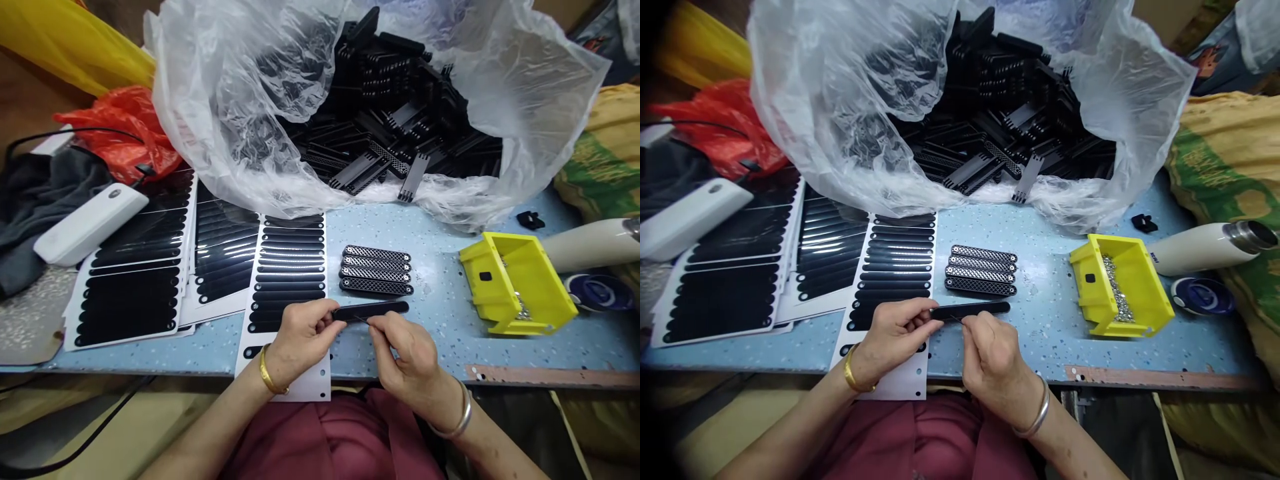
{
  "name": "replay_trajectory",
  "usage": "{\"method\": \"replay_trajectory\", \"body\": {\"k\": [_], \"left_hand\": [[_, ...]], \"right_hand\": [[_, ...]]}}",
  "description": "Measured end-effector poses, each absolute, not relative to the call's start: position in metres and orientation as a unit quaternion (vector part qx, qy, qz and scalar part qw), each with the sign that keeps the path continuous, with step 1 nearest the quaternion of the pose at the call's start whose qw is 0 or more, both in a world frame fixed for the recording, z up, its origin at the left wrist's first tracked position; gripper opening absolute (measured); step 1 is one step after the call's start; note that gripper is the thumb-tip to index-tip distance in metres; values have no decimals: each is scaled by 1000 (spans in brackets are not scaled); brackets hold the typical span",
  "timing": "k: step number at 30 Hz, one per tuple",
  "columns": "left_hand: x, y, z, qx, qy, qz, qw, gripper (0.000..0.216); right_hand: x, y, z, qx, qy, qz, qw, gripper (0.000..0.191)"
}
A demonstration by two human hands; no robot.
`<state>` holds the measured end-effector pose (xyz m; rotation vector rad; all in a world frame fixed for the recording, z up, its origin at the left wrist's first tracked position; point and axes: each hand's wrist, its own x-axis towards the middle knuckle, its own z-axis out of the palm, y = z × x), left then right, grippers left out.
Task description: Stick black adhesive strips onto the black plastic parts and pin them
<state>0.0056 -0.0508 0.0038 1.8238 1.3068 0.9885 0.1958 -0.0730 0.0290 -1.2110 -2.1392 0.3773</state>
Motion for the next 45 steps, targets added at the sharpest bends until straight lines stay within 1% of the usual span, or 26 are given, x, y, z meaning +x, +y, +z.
{"method": "replay_trajectory", "body": {"k": [4,8,11,13,15,19,22,25,28,31,34,41,45], "left_hand": [[7,-50,5,708,496,378,331,6],[2,-46,0,735,491,341,319,8],[-4,-44,1,777,487,316,245,15],[-3,-45,8,796,478,331,167,22],[6,-48,19,809,447,362,120,27],[45,-48,32,844,351,377,149,27],[76,-38,26,857,344,355,142,24],[90,-27,17,869,359,322,111,19],[93,-23,15,875,361,310,89,17],[93,-23,16,876,355,316,80,20],[93,-24,17,875,348,328,72,22],[94,-22,13,887,353,294,48,20],[96,-23,12,890,341,296,67,19]], "right_hand": [[187,-77,31,-462,-809,138,337,21],[192,-80,34,-474,-801,144,337,18],[214,-83,33,-525,-772,138,330,14],[234,-84,30,-567,-745,121,331,14],[252,-84,28,-593,-723,108,339,14],[271,-76,27,-586,-712,141,360,16],[274,-67,29,-560,-722,171,368,18],[276,-61,29,-546,-739,172,356,17],[280,-58,29,-548,-749,158,338,18],[282,-58,29,-557,-750,138,330,17],[283,-59,28,-553,-754,152,320,16],[284,-57,23,-538,-751,178,338,17],[285,-61,23,-542,-745,185,343,18]]}}
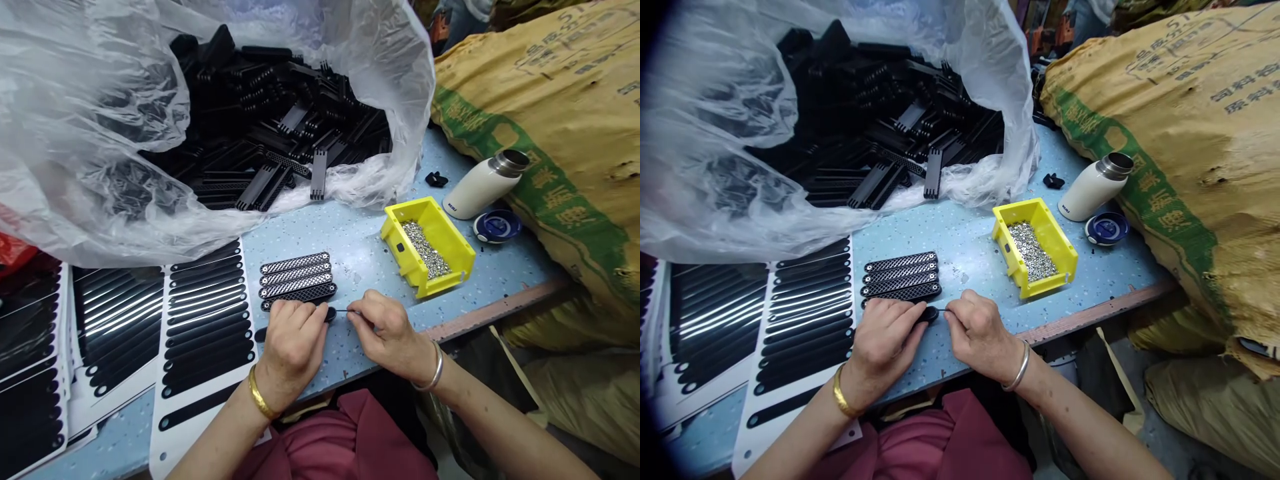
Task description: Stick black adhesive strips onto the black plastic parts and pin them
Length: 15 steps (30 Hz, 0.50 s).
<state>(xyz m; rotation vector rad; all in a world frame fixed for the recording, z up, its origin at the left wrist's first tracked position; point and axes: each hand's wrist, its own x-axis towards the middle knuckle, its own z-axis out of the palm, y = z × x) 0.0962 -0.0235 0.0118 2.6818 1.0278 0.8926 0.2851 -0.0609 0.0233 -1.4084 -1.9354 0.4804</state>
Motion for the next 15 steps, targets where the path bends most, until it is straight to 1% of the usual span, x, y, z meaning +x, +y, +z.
{"method": "replay_trajectory", "body": {"k": [4,6,9,12,15], "left_hand": [[97,-25,6,896,326,280,106,23],[97,-25,3,897,322,279,118,21],[98,-25,0,894,324,285,125,18],[98,-24,0,893,319,285,140,17],[97,-24,1,893,315,286,150,17]], "right_hand": [[286,-68,27,-543,-747,186,335,17],[286,-71,27,-543,-750,196,324,16],[286,-73,26,-550,-742,224,310,21],[286,-73,23,-561,-726,236,320,26],[287,-72,23,-560,-721,233,336,23]]}}
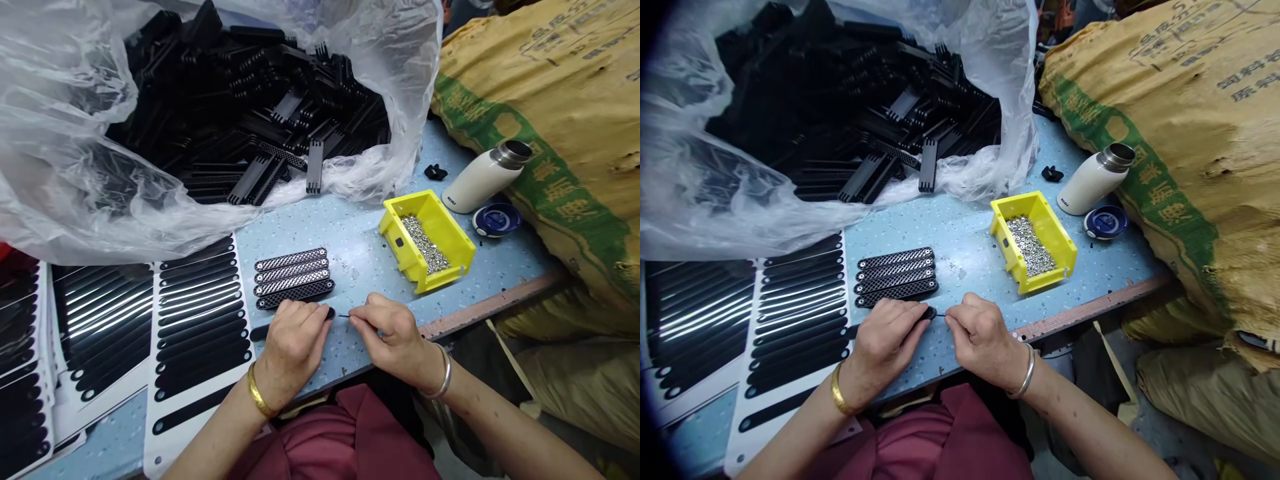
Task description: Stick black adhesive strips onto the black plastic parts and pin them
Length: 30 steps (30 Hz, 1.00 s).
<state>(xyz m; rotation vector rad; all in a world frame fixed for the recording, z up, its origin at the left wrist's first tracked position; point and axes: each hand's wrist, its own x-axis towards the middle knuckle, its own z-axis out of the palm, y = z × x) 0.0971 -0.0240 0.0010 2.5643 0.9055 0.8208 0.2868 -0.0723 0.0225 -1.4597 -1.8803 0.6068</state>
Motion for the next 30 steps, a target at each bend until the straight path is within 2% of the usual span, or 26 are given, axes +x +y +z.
{"method": "replay_trajectory", "body": {"k": [5,21,26,30], "left_hand": [[96,-24,0,891,309,294,157,18],[96,-24,-1,889,313,293,164,19],[95,-25,-3,891,310,287,165,20],[95,-24,-2,892,311,281,169,18]], "right_hand": [[285,-70,25,-549,-734,230,328,20],[279,-58,27,-546,-770,196,265,29],[278,-49,35,-524,-808,174,208,25],[273,-33,53,-494,-849,163,96,17]]}}
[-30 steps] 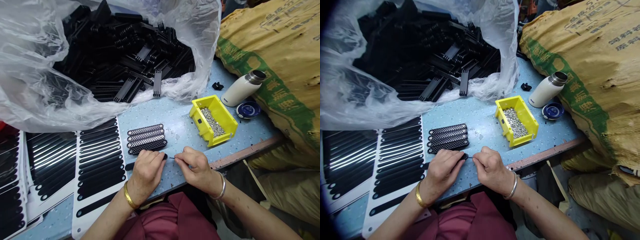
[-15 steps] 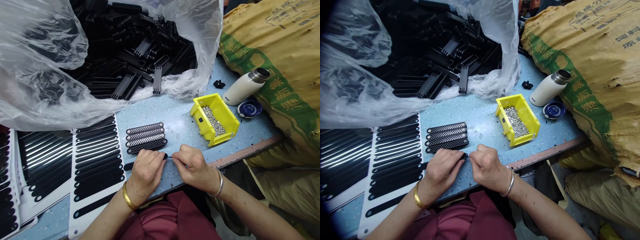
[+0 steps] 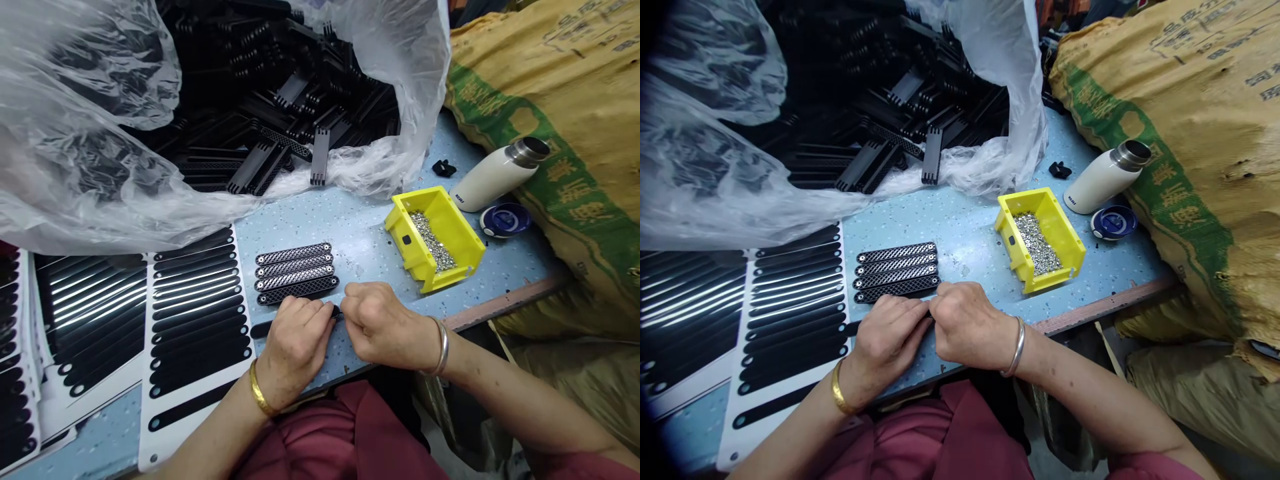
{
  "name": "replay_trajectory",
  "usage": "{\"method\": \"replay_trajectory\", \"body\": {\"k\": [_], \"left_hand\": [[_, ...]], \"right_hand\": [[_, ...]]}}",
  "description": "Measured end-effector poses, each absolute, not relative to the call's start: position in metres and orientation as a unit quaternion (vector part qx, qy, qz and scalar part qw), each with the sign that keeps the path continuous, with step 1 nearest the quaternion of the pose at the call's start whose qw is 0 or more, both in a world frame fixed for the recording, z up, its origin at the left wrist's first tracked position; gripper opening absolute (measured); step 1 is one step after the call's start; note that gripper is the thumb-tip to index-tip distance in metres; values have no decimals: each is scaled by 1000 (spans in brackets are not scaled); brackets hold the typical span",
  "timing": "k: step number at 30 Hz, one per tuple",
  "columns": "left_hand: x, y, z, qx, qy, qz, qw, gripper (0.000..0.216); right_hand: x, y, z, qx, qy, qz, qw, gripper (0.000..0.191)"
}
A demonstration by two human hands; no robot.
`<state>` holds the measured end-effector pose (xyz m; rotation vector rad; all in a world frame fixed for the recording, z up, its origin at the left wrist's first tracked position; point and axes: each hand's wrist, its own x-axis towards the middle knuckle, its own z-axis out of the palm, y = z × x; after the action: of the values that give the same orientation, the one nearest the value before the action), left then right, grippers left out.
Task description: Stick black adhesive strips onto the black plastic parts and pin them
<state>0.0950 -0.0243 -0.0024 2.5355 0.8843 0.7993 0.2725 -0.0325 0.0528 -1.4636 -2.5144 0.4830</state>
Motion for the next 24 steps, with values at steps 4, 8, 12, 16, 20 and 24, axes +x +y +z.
{"method": "replay_trajectory", "body": {"k": [4,8,12,16,20,24], "left_hand": [[95,-23,0,891,310,287,170,16],[95,-22,1,882,303,319,169,22],[95,-23,-1,885,308,299,178,15],[95,-25,-3,885,316,291,181,18],[95,-24,-3,882,322,290,186,18],[95,-23,0,880,321,286,200,16]], "right_hand": [[259,-10,72,-442,-877,183,-40,11],[249,0,76,-394,-898,186,-64,9],[259,-10,62,-450,-871,196,-10,9],[277,-28,40,-565,-762,280,147,17],[286,-40,27,-600,-635,414,257,16],[286,-46,23,-596,-537,508,314,15]]}}
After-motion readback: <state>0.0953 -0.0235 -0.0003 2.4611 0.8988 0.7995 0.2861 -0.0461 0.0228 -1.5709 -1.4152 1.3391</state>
